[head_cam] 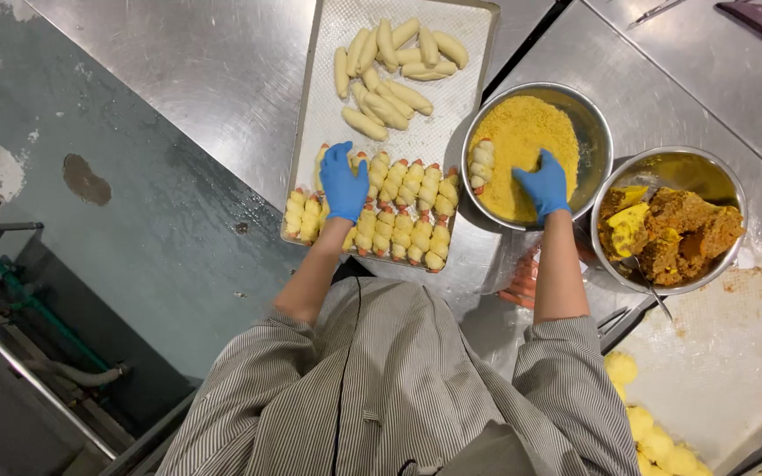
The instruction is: Preparing sausage rolls by wrapping individual sausages in pastry dough and coating them in breadcrumbs.
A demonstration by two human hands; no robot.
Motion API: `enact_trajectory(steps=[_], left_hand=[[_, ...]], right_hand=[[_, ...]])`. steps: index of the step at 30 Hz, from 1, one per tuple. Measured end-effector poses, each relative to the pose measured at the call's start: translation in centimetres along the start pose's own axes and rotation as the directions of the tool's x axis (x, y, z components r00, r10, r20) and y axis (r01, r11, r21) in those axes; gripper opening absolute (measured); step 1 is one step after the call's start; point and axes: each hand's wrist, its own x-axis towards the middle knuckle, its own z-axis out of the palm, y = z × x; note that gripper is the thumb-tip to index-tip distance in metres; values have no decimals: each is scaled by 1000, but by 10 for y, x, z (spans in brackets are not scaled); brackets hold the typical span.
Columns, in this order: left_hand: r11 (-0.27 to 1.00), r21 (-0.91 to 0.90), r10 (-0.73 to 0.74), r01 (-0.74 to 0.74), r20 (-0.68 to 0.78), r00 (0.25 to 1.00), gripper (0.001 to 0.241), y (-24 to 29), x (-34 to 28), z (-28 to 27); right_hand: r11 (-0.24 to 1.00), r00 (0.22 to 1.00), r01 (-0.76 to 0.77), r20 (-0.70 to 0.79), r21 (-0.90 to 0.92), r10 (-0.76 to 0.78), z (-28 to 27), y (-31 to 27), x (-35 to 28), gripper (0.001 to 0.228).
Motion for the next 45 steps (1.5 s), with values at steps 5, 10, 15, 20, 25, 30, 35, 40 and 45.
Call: enact_trajectory(steps=[5, 10, 15, 20, 25, 30, 35, 40, 45], left_hand=[[985, -128, 121, -116, 30, 992, 40, 63, -1, 2], [964, -189, 198, -187, 45, 979, 35, 94, -1, 8], [949, -175, 276, -263, 55, 959, 32, 118, -9, 24], [914, -274, 347, -299, 149, 926, 28, 152, -15, 58], [861, -377, 445, -340, 236, 864, 35, 180, -23, 118], [881, -210, 472, -423, 403, 784, 51, 204, -31, 182], [796, 254, 430, -550, 402, 808, 51, 247, -34, 181], [829, 300, 231, -472, 586, 777, 52, 262, -44, 220], [876, 309, 172, -371, 519, 838, 46, 272, -45, 235]], right_hand=[[900, 942, -324, 183, 292, 280, 10, 23, -2, 58], [984, 991, -129, 42, 126, 125, 6, 10, -8, 61], [942, 995, -93, 3, 321, 97, -17, -34, -17, 61], [977, 990, 55, -113, -208, -80, -15, -33, -17, 62], [981, 988, -145, -31, 131, 150, -36, -40, -22, 44], [980, 975, -31, -211, 197, 73, -70, -53, -35, 53], [946, 943, -281, -138, 164, 304, -84, -60, -54, 50], [999, 948, -20, -317, 35, 30, -55, -50, -62, 54], [994, 902, -103, -420, 26, 105, -48, -56, -64, 57]])
